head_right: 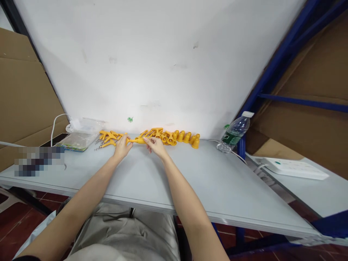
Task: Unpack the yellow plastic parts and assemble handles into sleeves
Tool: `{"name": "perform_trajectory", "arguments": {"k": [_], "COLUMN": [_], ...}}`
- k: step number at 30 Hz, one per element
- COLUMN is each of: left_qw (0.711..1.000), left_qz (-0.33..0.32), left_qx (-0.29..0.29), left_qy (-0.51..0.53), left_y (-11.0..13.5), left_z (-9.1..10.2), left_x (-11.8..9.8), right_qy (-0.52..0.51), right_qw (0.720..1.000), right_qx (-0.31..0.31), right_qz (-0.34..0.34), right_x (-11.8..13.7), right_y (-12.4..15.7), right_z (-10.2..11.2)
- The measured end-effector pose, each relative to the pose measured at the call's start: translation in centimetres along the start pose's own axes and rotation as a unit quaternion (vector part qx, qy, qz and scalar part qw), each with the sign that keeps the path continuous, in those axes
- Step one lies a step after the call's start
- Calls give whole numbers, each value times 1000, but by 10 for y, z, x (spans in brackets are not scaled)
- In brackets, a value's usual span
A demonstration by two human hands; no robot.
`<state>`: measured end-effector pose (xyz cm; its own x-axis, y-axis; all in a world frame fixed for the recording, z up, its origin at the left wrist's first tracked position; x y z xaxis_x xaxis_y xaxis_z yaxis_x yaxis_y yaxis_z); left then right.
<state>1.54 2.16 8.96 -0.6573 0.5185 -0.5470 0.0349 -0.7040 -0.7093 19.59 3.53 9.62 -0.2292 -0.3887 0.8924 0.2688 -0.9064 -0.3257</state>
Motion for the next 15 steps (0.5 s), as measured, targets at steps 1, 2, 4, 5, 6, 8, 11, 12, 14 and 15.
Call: {"name": "perform_trajectory", "arguments": {"k": [1,2,4,5,6,8,11,12,14,15], "left_qw": [1000,1000,1000,1000,1000,1000,1000,999,999,1000], "left_qz": [2,5,13,17,19,22,26,28,30,29], "left_qx": [-1,-1,1,2,3,2,2,3,7,8], "left_qy": [2,3,5,6,8,13,17,15,10,7], "left_y": [0,0,-1,-1,-1,-1,-2,-2,-2,-2], "left_z": [0,0,-1,-1,-1,-1,-1,-1,-1,-1], "left_x": [0,0,2,3,4,5,5,5,5,5], "right_qy": [6,10,16,18,17,13,10,8,-3,-11], "right_qw": [1000,1000,999,998,998,997,998,999,1000,1000], "right_qx": [-8,-19,-37,-45,-50,-55,-34,-21,5,15], "right_qz": [-7,-14,-26,-33,-39,-48,-54,-50,-26,-8], "right_x": [1,3,5,5,5,4,0,-1,-1,0], "right_y": [1,2,3,3,3,2,0,-1,-2,-3], "right_z": [0,0,-1,-1,-2,-2,-2,-2,-2,-2]}}
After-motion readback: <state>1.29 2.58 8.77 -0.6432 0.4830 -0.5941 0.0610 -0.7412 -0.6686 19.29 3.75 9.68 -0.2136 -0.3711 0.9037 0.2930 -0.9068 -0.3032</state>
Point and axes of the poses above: each hand's wrist, its own y-axis away from the middle knuckle, its own z-axis out of the back of the hand, x = y × z, the point moved 8 cm from there along -y, towards the middle knuckle, and after that the axes turned 5 degrees about y, right-handed, at the moved point
